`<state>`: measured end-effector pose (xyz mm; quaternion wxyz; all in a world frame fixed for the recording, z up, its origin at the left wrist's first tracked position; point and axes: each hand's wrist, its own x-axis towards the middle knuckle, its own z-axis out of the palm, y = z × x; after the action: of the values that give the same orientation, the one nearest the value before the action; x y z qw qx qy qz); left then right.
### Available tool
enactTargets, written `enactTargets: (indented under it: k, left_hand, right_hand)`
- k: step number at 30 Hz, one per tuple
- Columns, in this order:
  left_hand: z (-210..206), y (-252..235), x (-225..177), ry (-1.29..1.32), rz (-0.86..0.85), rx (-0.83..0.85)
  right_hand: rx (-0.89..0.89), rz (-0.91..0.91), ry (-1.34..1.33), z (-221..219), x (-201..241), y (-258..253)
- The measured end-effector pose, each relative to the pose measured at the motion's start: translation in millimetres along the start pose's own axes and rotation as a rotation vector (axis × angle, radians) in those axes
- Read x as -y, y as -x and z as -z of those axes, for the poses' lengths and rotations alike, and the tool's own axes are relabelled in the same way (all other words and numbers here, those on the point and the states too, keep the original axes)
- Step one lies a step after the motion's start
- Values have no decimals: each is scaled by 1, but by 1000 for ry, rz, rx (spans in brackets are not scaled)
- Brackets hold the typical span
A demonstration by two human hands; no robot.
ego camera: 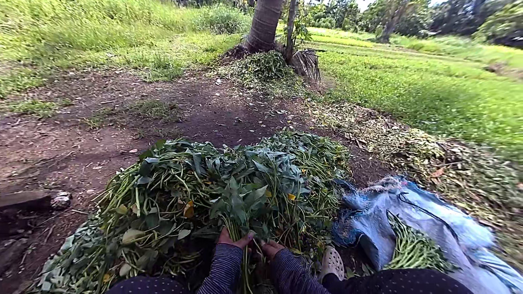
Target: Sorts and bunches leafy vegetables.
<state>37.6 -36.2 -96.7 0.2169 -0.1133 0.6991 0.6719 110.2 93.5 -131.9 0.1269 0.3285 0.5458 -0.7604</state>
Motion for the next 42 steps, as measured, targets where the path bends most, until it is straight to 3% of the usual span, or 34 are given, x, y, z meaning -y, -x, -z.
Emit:
enactTargets:
  k: [2,5,6,10,11,13,16,17,21,25,28,32,37,39,42]
  left_hand:
    - [1,-6,-6,85,26,-115]
    - [10,-16,-15,168,21,-212]
    - [13,-18,-16,169,19,-217]
    - [24,-24,-21,184,9,-236]
    - [25,-24,-23,192,9,-237]
    - [25,-21,-26,196,25,-237]
    - [19,-16,-26,215,36,-211]
    - [16,-15,-24,217,47,-200]
    - [13,-17,-24,252,23,-253]
    - [43,-27,-38,349,-75,-412]
    - [52,-29,-41,469,-91,-382]
    - [43,-26,-44,507,-21,-361]
    - [38,-34,-35,530,-7,-283]
    - [44,-39,-29,603,6,-178]
    - [49,-36,-31,618,53,-104]
  right_hand:
    - [4,172,293,8,-3,8]
    - [111,331,1011,20,4,24]
    - [160,289,1167,25,-2,20]
    - [425,-236,1560,49,-14,7]
    - [435,-216,1561,63,-16,7]
    - [274,20,1344,83,-15,6]
    - [146,181,806,40,33,33]
    - [150,220,742,25,38,36]
    - [174,400,1046,0,16,17]
    - [195,304,1086,21,-4,14]
    - [-15,185,990,43,34,9]
    - [-352,437,751,65,72,-43]
    - [-310,129,837,50,106,-84]
    - [-307,210,781,54,98,-90]
    - [-270,442,442,59,90,-69]
